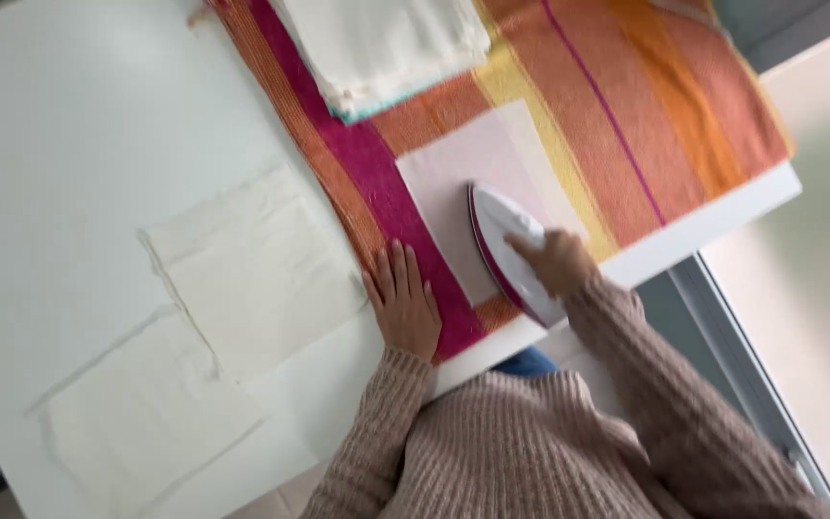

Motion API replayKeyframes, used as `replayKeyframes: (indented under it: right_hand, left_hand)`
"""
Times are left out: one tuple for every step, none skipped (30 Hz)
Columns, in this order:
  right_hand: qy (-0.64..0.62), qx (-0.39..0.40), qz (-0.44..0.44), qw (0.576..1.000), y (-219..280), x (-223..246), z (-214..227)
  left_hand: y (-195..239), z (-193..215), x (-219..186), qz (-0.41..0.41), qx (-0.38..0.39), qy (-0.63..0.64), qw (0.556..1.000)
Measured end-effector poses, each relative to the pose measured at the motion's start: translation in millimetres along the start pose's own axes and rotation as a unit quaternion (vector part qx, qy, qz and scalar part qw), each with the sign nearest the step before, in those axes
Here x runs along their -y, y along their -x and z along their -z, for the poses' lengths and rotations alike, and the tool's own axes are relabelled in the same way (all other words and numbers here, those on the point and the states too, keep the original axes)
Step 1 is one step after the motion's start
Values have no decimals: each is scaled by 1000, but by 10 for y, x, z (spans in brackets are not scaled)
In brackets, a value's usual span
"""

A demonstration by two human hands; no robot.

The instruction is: The person irons several small, light-colored fabric pieces on a white table covered with a colorful striped cloth. They use a white and red iron to press each piece, then fold it and place it on a growing stack. The person repeats this process for multiple pieces throughout the video.

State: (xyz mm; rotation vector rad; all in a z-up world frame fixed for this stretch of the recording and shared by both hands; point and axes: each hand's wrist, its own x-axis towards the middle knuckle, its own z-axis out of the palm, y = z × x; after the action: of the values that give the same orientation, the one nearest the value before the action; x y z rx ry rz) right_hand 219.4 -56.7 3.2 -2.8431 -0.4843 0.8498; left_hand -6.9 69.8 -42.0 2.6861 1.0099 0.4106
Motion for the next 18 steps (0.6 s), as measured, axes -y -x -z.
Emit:
replayKeyframes:
  right_hand:
    - [-2,4,-11,1000,28,-15,-35]
    - [-36,23,4,999,50,-29,-58]
    - [-70,35,28,997,-22,10,-27]
    - [-72,32,26,997,136,-52,-194]
    - [-29,15,-8,999,199,-60,-298]
    - [14,-3,-44,999,254,-71,-406]
    - [16,-2,-44,999,256,24,-314]
    - [7,18,-18,1000,247,108,-227]
    - [-7,35,4,999,248,187,-155]
    - [-9,33,-1,999,214,207,-171]
    - [14,0,-11,1000,234,216,-236]
    - [38,-32,-21,999,262,232,-304]
    - [39,-36,-15,998,341,210,-294]
    - [9,-5,-8,1000,423,189,-278]
    - [-21,26,-2,999,489,152,-238]
    - [-19,23,3,1000,366,309,-217]
    - [-17,-18,0,1000,380,400,-291]
    - [-15,-60,-4,998,386,484,-367]
  left_hand:
    - [32,-20,19,-6,10,2,1000]
    - [55,-36,31,-4,7,15,1000]
    - [-23,-77,40,-1,-7,27,1000]
    - [57,-59,45,-5,-8,28,1000]
    - [45,-64,39,1,-11,38,999]
    - [31,-73,34,6,-14,49,999]
    - [32,-57,37,8,-13,50,999]
    - [34,-55,33,9,-18,54,998]
    - [22,-59,45,2,-21,58,998]
    - [-41,-85,31,-3,-20,60,998]
    - [-12,-81,33,-1,-21,53,998]
    - [20,-71,42,0,-23,47,999]
    - [46,-70,51,4,-29,46,998]
    - [69,-62,57,8,-29,58,998]
    - [73,-57,36,11,-28,70,997]
    - [-36,-91,30,14,-34,70,997]
    - [2,-98,48,10,-28,75,997]
    - [42,-113,62,7,-22,80,997]
